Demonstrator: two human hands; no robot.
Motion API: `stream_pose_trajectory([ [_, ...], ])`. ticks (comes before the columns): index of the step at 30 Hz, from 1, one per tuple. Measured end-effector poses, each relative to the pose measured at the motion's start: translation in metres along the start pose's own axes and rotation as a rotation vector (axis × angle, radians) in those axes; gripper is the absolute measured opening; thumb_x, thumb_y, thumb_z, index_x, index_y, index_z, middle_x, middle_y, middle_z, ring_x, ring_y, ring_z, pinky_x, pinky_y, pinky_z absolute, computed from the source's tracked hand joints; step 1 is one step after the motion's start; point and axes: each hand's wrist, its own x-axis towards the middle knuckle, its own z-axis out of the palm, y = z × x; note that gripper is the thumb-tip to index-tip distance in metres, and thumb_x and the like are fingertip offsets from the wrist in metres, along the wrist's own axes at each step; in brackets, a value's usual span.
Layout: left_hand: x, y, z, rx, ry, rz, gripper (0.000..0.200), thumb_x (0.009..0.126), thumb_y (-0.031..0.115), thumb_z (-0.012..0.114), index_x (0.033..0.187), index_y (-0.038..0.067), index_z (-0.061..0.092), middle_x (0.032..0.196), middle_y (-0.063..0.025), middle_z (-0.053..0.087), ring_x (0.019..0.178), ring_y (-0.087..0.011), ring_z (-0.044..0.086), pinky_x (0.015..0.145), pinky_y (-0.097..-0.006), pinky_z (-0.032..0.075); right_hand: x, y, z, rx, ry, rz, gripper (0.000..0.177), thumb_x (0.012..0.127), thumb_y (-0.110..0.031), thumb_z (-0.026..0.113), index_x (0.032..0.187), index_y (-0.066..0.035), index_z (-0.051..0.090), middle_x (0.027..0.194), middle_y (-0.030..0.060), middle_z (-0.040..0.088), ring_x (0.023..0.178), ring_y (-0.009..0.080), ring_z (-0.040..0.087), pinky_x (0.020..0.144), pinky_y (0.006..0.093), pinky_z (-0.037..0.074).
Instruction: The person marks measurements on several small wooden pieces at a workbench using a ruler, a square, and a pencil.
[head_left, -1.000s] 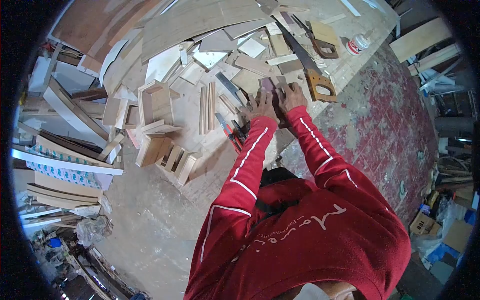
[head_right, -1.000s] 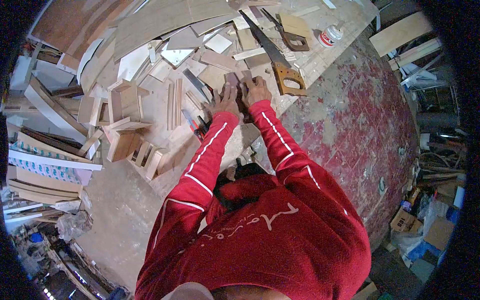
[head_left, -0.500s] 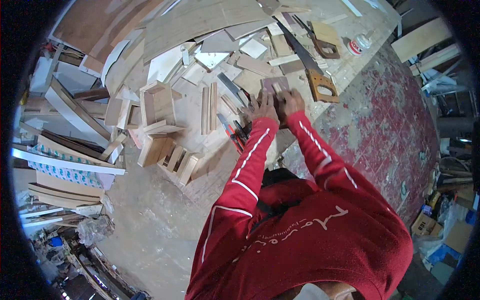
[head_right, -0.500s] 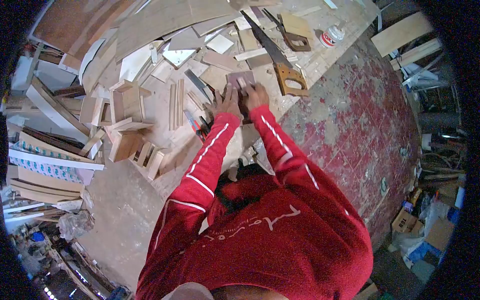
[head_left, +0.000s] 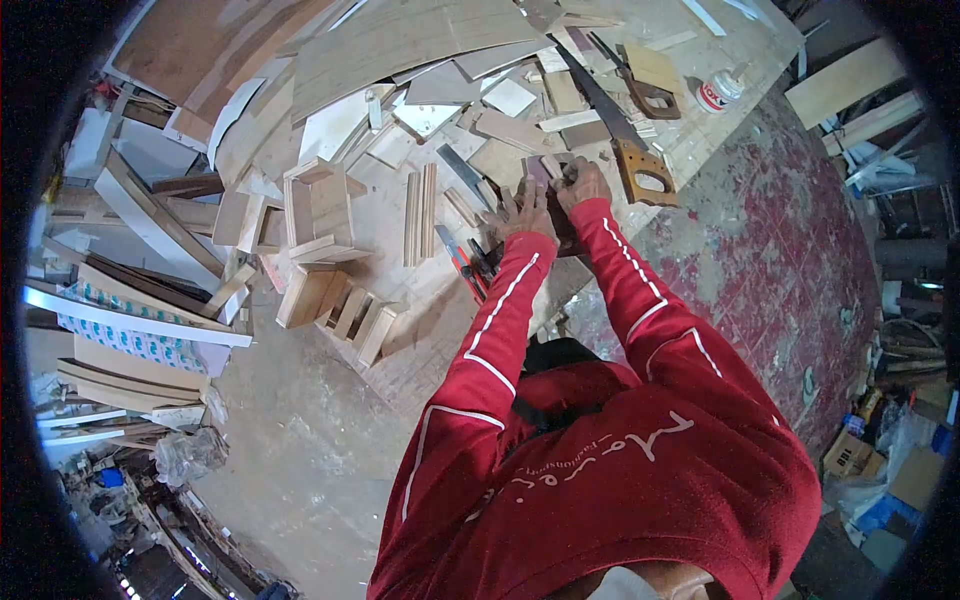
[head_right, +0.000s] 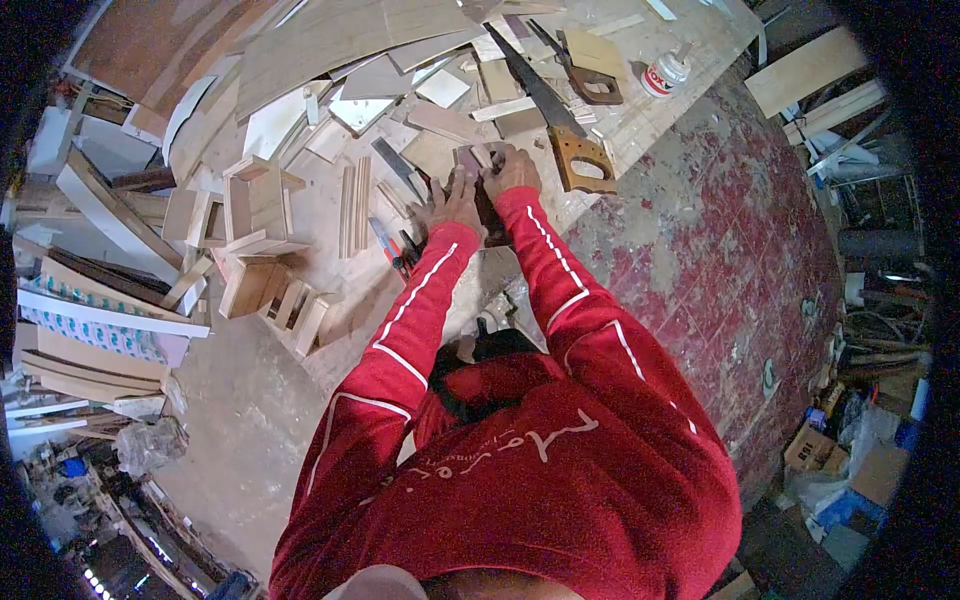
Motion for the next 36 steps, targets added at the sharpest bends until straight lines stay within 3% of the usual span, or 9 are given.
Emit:
stream_pose_trajectory([
  [8,0.014,-0.005,0.024,0.006,0.127,-0.026,0.095,0.06,0.02,0.072,0.139,0.023,0.019,0.147,0.004,0.011,0.135,-0.0312,0.01,0.099,-0.0672,0.01,-0.017,0.002,0.011,-0.031,0.133,-0.26,0.025,0.073,-0.017,0.061,0.097,-0.012,0.059,0.092,0.0165,0.052,0.086,0.0349,0.054,0.069,0.0438,0.047],
  [9,0.013,-0.005,0.023,-0.002,0.138,-0.021,0.095,0.06,0.021,0.073,0.139,0.021,0.019,0.147,0.0039,0.011,0.135,-0.0315,0.01,0.1,-0.0657,0.011,-0.013,-0.004,0.009,-0.012,0.219,-0.319,0.018,0.07,-0.011,0.062,0.088,-0.009,0.058,0.085,0.0153,0.053,0.078,0.0358,0.055,0.066,0.0422,0.046],
  [13,0.006,-0.005,0.019,0.017,0.178,-0.007,0.097,0.059,0.023,0.074,0.138,0.019,0.02,0.145,0.0002,0.017,0.134,-0.0332,0.012,0.102,-0.0615,0.015,-0.004,-0.008,-0.005,0.083,0.245,-0.32,0.015,0.071,-0.01,0.062,0.084,-0.008,0.058,0.081,0.0163,0.052,0.075,0.0356,0.054,0.066,0.0421,0.045],
  [18,-0.002,-0.007,0.03,-0.01,0.346,0.01,0.084,0.057,0.027,0.076,0.129,0.014,0.037,0.135,-0.007,0.03,0.127,-0.0364,0.022,0.1,-0.0545,0.023,-0.04,0.006,-0.004,0.035,0.156,-0.308,0.022,0.07,-0.01,0.063,0.091,-0.011,0.057,0.089,0.0127,0.053,0.082,0.0329,0.054,0.067,0.0418,0.046],
  [22,-0.016,-0.015,0.03,-0.158,0.415,0.035,0.069,0.066,0.032,0.069,0.124,0.009,0.042,0.129,-0.0106,0.039,0.123,-0.033,0.031,0.099,-0.0525,0.026,-0.037,0.008,-0.001,-0.017,0.102,-0.317,0.028,0.071,-0.012,0.061,0.098,-0.014,0.056,0.093,0.0133,0.054,0.086,0.0331,0.055,0.069,0.0417,0.047],
  [23,-0.02,-0.022,0.026,-0.211,0.47,0.0,0.06,0.072,0.033,0.063,0.123,0.009,0.043,0.124,-0.0116,0.045,0.119,-0.0325,0.037,0.098,-0.0485,0.029,-0.036,0.009,-0.004,0.008,0.068,-0.301,0.023,0.072,-0.013,0.062,0.094,-0.012,0.056,0.089,0.0138,0.055,0.083,0.0339,0.056,0.068,0.0412,0.047],
  [26,-0.013,-0.06,0.036,-0.31,0.561,-0.15,0.056,0.07,0.027,0.065,0.118,0.007,0.045,0.117,-0.0167,0.049,0.108,-0.0349,0.047,0.09,-0.048,0.037,-0.036,0.005,-0.008,0.086,0.066,-0.272,0.018,0.073,-0.014,0.062,0.089,-0.01,0.055,0.084,0.0143,0.055,0.078,0.0349,0.056,0.067,0.0406,0.047],
  [29,-0.045,-0.087,0.021,-0.4,0.618,-0.231,0.038,0.077,0.022,0.058,0.11,0.005,0.049,0.101,-0.0133,0.06,0.095,-0.0314,0.056,0.084,-0.0416,0.043,-0.042,0.006,-0.008,0.131,0.114,-0.249,0.018,0.074,-0.014,0.062,0.089,-0.007,0.054,0.084,0.0151,0.055,0.078,0.0354,0.056,0.067,0.0408,0.047],
  [36,-0.099,-0.131,0.064,-0.392,0.691,-0.06,0.031,0.074,0.016,0.06,0.102,0.005,0.054,0.089,-0.0109,0.062,0.078,-0.0304,0.059,0.072,-0.0404,0.047,-0.062,-0.008,-0.003,-0.021,0.322,-0.241,0.025,0.073,-0.014,0.061,0.093,-0.004,0.051,0.085,0.0181,0.052,0.081,0.0359,0.055,0.071,0.0425,0.046],
])
